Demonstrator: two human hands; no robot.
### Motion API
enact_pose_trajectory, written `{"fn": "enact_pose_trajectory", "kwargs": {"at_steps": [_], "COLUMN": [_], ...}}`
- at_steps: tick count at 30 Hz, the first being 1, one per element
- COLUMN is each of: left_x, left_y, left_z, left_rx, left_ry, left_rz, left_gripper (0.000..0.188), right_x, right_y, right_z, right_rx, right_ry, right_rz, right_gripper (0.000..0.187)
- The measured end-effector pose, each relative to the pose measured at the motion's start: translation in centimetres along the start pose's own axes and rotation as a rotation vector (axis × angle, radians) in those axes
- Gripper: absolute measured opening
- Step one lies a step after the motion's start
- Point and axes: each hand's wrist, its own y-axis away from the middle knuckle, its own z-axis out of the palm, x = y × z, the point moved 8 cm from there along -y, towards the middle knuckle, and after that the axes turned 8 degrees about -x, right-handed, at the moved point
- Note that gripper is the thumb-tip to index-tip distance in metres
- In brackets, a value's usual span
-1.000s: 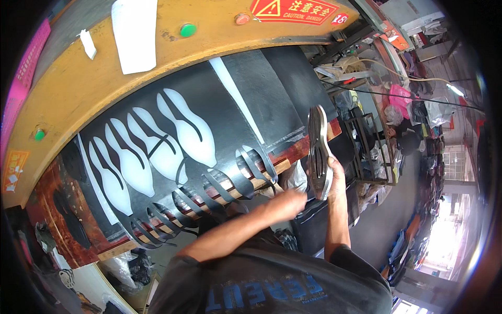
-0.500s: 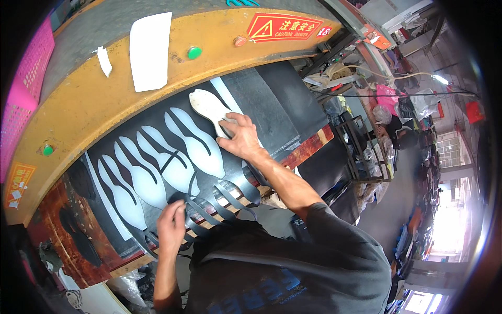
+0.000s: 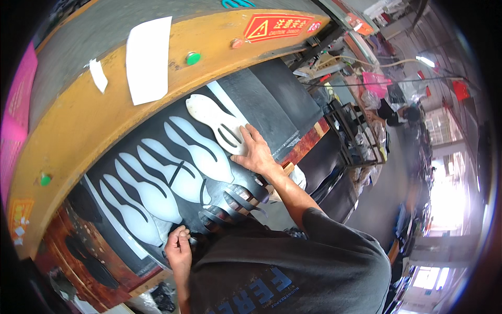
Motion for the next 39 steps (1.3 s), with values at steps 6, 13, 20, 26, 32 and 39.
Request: {"fn": "enact_pose_trajectory", "kwargs": {"at_steps": [6,13,20,26,32,39], "left_x": [0.3,6.0,8.3,10.1,11.4,11.1], "left_y": [-3.1,-9.9,-16.6,-22.6,-24.4,-25.9], "left_z": [0.5,0.5,1.0,-1.1,-0.7,-0.7], "left_rx": [-0.192,-0.212,0.024,0.162,0.255,0.385], "left_ry": [-0.17,-0.474,-0.768,-0.779,-0.989,-1.176], "left_rz": [0.022,0.239,0.465,0.476,0.669,0.718], "left_gripper": [0.027,0.025,0.028,0.03,0.027,0.027], "right_x": [3.5,11.2,5.3,3.3,2.9,-2.4], "right_y": [1.2,-1.8,-8.7,-12.1,-11.6,-14.7], "right_z": [-1.5,-1.3,-2.3,-2.2,-1.8,-10.6], "right_rx": [0.126,0.52,0.433,0.185,0.177,0.756], "right_ry": [-0.342,-0.876,-0.774,-0.659,-0.586,-0.558], "right_rz": [-0.063,0.211,-0.073,-0.056,-0.104,-0.266], "right_gripper": [0.104,0.049,0.038,0.039,0.039,0.056]}}
